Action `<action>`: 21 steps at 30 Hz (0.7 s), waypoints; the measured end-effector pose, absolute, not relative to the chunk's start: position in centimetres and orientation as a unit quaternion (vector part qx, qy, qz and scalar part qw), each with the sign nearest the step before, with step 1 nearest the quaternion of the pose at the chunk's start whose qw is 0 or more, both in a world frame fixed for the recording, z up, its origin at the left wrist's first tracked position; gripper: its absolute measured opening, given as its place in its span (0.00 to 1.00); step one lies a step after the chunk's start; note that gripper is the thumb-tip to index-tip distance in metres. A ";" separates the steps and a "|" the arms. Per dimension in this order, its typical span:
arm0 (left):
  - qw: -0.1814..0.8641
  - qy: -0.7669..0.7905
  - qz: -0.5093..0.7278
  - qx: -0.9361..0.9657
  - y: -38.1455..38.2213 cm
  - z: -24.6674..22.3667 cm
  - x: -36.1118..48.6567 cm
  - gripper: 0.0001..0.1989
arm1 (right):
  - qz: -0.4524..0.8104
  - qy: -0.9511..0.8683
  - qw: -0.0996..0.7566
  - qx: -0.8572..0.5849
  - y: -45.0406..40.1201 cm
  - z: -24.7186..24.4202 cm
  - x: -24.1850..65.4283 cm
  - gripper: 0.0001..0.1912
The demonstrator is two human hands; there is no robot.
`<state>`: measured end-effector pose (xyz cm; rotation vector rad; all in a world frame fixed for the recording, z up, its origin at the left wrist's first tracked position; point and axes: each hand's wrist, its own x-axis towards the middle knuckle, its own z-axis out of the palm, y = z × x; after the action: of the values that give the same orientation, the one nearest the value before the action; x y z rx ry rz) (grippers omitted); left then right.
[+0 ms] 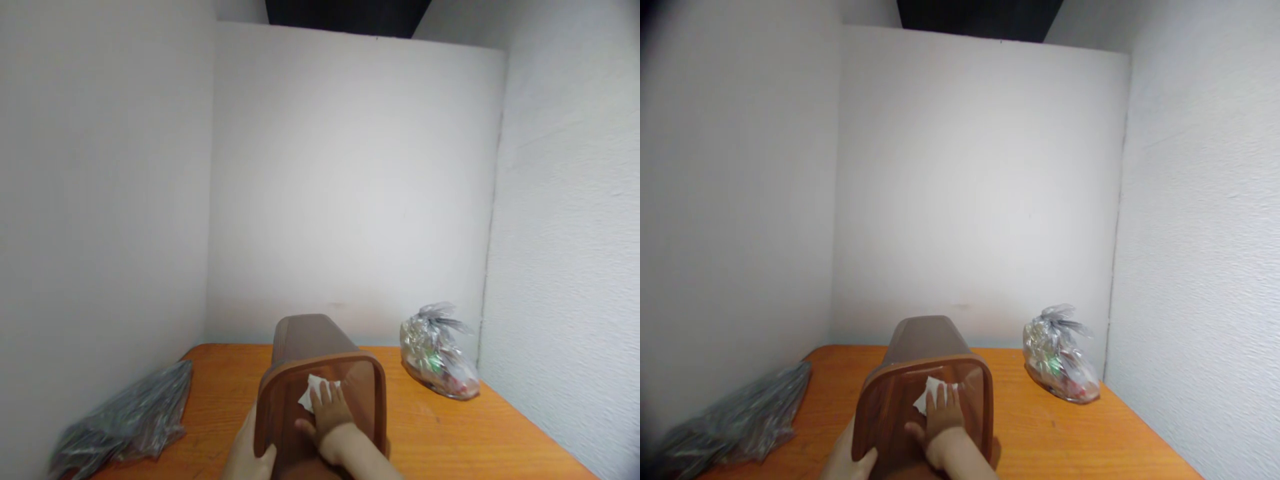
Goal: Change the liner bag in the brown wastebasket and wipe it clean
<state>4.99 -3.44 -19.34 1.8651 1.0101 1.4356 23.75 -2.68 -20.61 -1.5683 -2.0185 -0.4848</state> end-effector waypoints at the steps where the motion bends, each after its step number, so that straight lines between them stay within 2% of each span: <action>1: 0.287 0.380 0.540 0.694 -3.4 -19.4 5.0 0.28 | -0.177 -0.749 0.261 -0.583 -3.2 -21.4 24.0 0.23; 4: 0.280 0.396 0.550 0.680 -3.3 -19.8 5.0 0.27 | -0.171 -0.767 0.226 -0.576 -5.1 -24.5 25.5 0.33; 5: 0.275 0.403 0.548 0.680 -3.3 -19.9 5.0 0.26 | -0.177 -0.777 0.211 -0.566 -5.7 -25.5 26.4 0.33; 9: 0.263 0.416 0.535 0.687 -3.4 -19.7 5.1 0.25 | -0.282 -0.802 0.165 -0.500 -7.7 -28.8 29.8 0.20; 14: 0.259 0.426 0.533 0.684 -4.6 -20.0 4.9 0.29 | -0.405 -0.781 0.175 -0.441 -8.7 -30.5 31.3 0.18; 17: 0.223 0.448 0.497 0.709 -5.7 -21.1 4.5 0.32 | -0.392 -0.774 0.203 -0.454 -8.6 -31.4 31.3 0.19; 21: 0.195 0.469 0.452 0.734 -6.8 -20.9 4.3 0.21 | -0.312 -0.790 0.227 -0.477 -8.8 -31.6 31.3 0.26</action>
<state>4.34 -6.75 -20.88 2.0560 1.3142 1.2666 31.35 -8.75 -31.63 -1.3154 -2.1758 -0.8597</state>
